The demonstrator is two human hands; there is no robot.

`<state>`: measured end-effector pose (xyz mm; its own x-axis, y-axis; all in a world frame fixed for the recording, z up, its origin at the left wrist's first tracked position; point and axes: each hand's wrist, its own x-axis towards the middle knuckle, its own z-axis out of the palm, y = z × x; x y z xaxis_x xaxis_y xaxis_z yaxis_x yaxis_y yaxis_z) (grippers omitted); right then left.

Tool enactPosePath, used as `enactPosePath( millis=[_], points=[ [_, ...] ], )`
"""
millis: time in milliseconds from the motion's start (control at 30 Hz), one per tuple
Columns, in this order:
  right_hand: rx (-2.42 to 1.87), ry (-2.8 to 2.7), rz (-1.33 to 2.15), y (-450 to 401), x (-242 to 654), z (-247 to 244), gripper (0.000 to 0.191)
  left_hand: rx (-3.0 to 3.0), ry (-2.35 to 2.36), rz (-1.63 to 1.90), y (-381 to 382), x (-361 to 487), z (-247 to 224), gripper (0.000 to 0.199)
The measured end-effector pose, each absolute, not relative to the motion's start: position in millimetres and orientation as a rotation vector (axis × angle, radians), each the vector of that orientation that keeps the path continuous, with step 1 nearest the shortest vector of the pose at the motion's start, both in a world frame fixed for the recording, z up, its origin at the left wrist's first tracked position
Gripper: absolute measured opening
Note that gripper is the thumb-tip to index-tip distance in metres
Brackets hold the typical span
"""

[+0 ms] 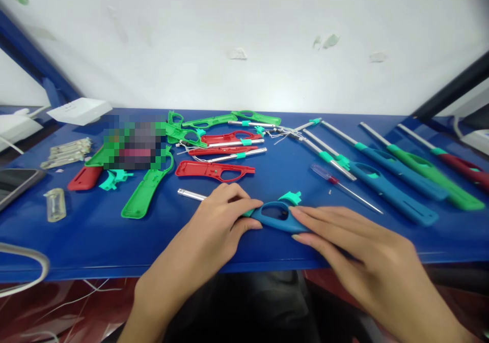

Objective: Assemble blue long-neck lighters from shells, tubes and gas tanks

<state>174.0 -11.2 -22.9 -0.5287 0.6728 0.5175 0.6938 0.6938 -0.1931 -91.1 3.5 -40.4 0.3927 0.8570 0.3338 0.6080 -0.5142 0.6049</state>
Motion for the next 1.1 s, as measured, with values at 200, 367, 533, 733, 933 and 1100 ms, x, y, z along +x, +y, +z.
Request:
enactPosePath(
  millis=[200, 367, 533, 733, 933, 1100],
  points=[
    [-1.032, -2.295, -0.005, -12.7, 181.8, -32.4, 0.028, 2.29, 1.195, 0.9, 5.2, -93.3, -36.3, 0.018],
    [-1.081, -2.282, -0.011, -13.1, 185.4, -31.7, 0.024, 2.317, 1.202, 0.852, 5.6, -97.5, -28.6, 0.017],
    [-1.13, -2.263, -0.006, -13.6, 187.4, -31.9, 0.024, 2.278, 1.274, 0.823, 2.1, -95.1, -25.7, 0.017],
    [-1.068, -2.348, -0.083, -13.3, 189.9, -28.6, 0.029, 2.29, 1.257, 0.761, -1.3, -93.1, -26.3, 0.01],
    [-1.077, -2.349, -0.109, -12.6, 189.3, -26.4, 0.027, 2.286, 1.286, 0.686, -3.1, -89.9, -25.5, 0.01],
    [-1.077, -2.323, -0.094, -12.1, 188.2, -22.7, 0.024, 2.303, 1.31, 0.675, -2.6, -88.5, -24.9, 0.011]
  ],
)
